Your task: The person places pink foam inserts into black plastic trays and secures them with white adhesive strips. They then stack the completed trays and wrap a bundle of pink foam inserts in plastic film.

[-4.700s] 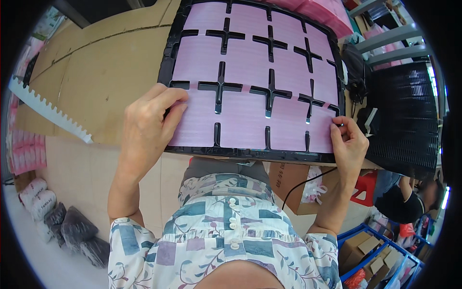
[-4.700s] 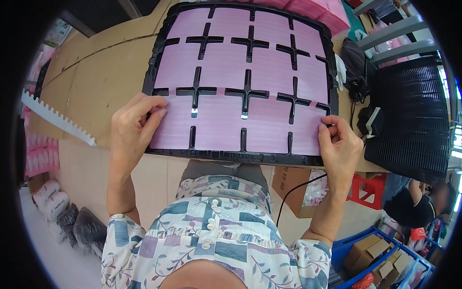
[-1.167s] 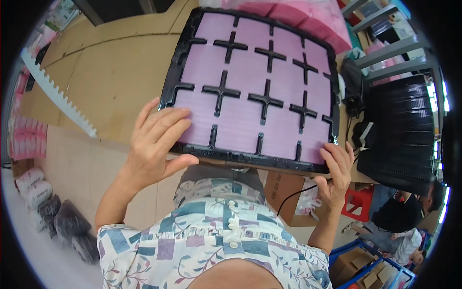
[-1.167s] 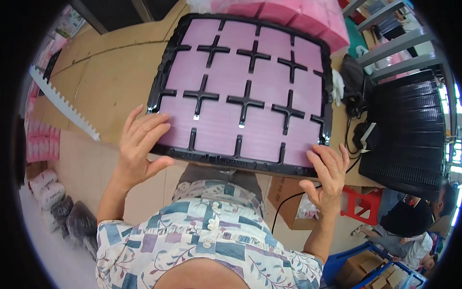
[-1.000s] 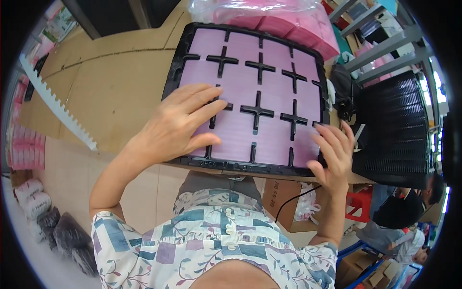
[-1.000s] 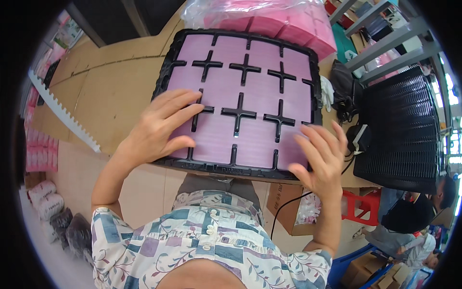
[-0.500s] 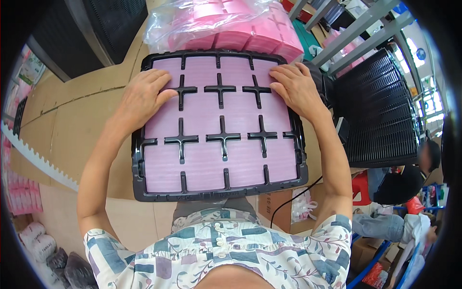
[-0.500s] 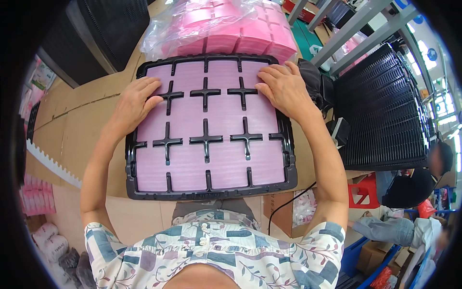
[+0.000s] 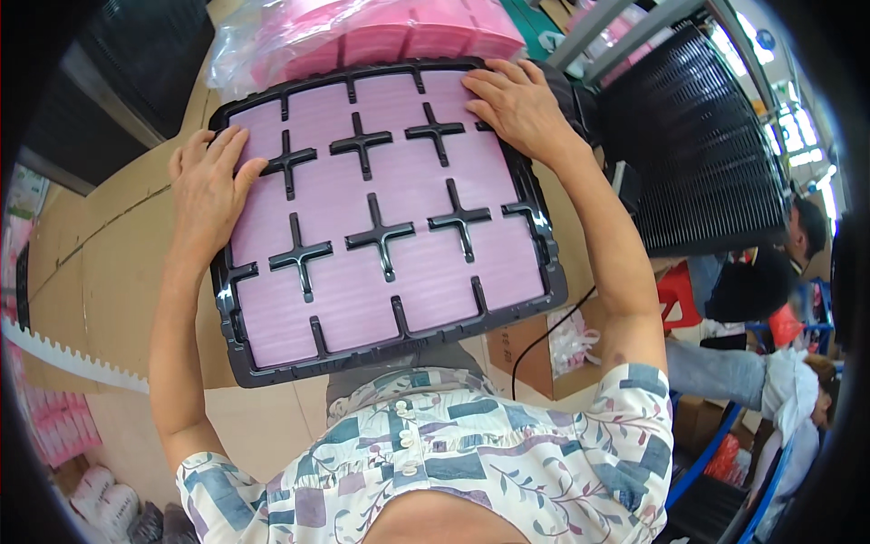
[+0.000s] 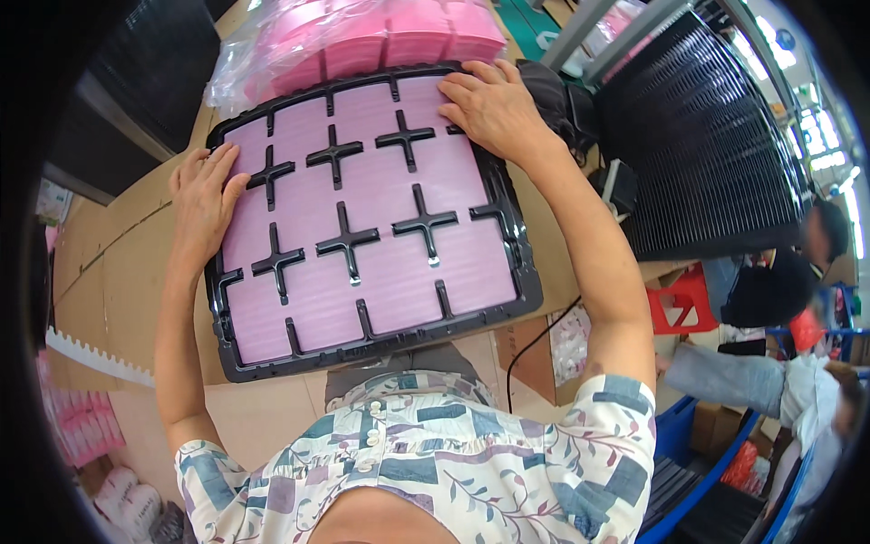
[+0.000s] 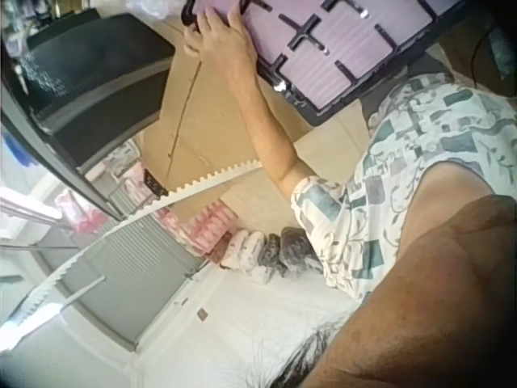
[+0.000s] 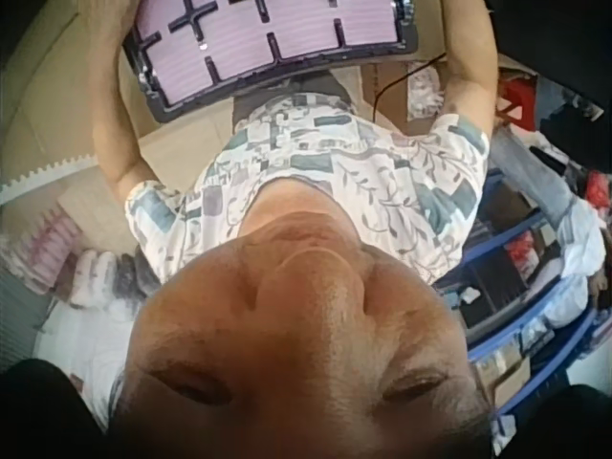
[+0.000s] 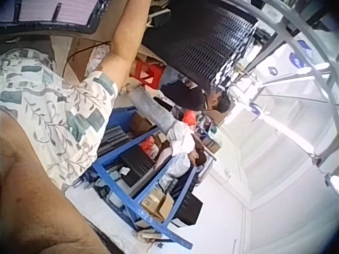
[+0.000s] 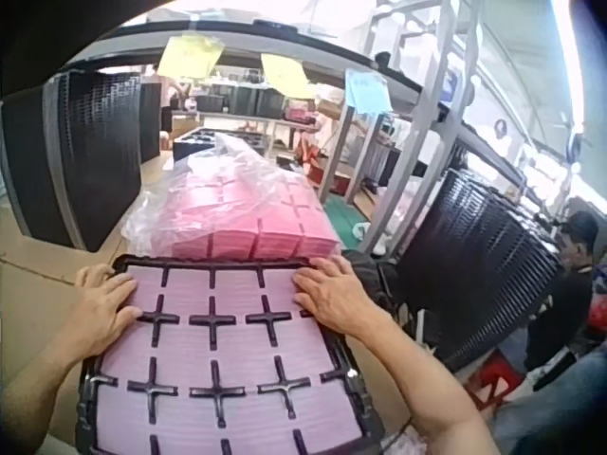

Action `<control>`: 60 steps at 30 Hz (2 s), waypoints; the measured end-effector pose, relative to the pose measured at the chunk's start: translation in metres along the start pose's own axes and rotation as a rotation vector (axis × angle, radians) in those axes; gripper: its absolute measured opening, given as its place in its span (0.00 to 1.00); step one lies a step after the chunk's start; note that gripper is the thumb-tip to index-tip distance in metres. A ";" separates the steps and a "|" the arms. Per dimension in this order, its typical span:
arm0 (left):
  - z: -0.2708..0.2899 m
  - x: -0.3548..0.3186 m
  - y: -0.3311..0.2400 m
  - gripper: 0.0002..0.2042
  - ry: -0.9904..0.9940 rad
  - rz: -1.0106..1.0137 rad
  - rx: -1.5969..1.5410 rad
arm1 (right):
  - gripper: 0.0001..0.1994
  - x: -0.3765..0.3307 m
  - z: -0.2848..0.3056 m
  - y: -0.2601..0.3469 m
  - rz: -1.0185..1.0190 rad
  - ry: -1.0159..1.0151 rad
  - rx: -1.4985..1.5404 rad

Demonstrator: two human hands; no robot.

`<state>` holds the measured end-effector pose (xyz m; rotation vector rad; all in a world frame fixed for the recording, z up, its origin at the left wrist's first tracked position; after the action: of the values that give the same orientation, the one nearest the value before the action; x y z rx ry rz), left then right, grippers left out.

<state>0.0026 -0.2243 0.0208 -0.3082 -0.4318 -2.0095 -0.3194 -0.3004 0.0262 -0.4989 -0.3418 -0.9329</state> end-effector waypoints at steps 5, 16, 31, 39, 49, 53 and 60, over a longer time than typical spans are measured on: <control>-0.003 0.001 0.003 0.22 0.003 0.044 -0.037 | 0.18 0.003 -0.011 -0.008 -0.035 0.159 0.006; 0.002 -0.001 0.026 0.17 -0.138 0.076 -0.144 | 0.15 0.007 0.006 -0.032 -0.121 -0.013 0.386; 0.016 -0.124 -0.018 0.32 -0.290 0.667 -1.281 | 0.18 -0.053 0.072 0.021 -0.139 0.006 0.349; 0.001 -0.116 -0.020 0.34 -0.180 0.694 -1.483 | 0.18 -0.024 0.029 0.010 -0.106 0.122 0.414; 0.079 -0.025 -0.075 0.31 -0.059 0.006 -0.527 | 0.07 0.005 0.016 -0.026 -0.212 -0.048 0.372; 0.073 0.040 -0.152 0.29 0.035 -0.452 -0.572 | 0.08 0.037 -0.009 -0.020 -0.171 0.019 0.225; 0.001 0.103 -0.183 0.29 -0.033 -0.526 -0.639 | 0.07 0.039 -0.021 -0.018 -0.165 -0.001 0.282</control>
<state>-0.2075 -0.2291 0.0319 -0.6731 0.1503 -2.6326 -0.3116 -0.3475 0.0321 -0.2140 -0.5124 -1.0242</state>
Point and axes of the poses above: each hand's wrist, its own x-axis towards the middle knuckle, its own z-axis out of the back of the hand, y = z × x, the point moved 8 cm from there along x, towards the middle knuckle, and after that the axes turned 10 degrees about -z, right-handed, at the moved point
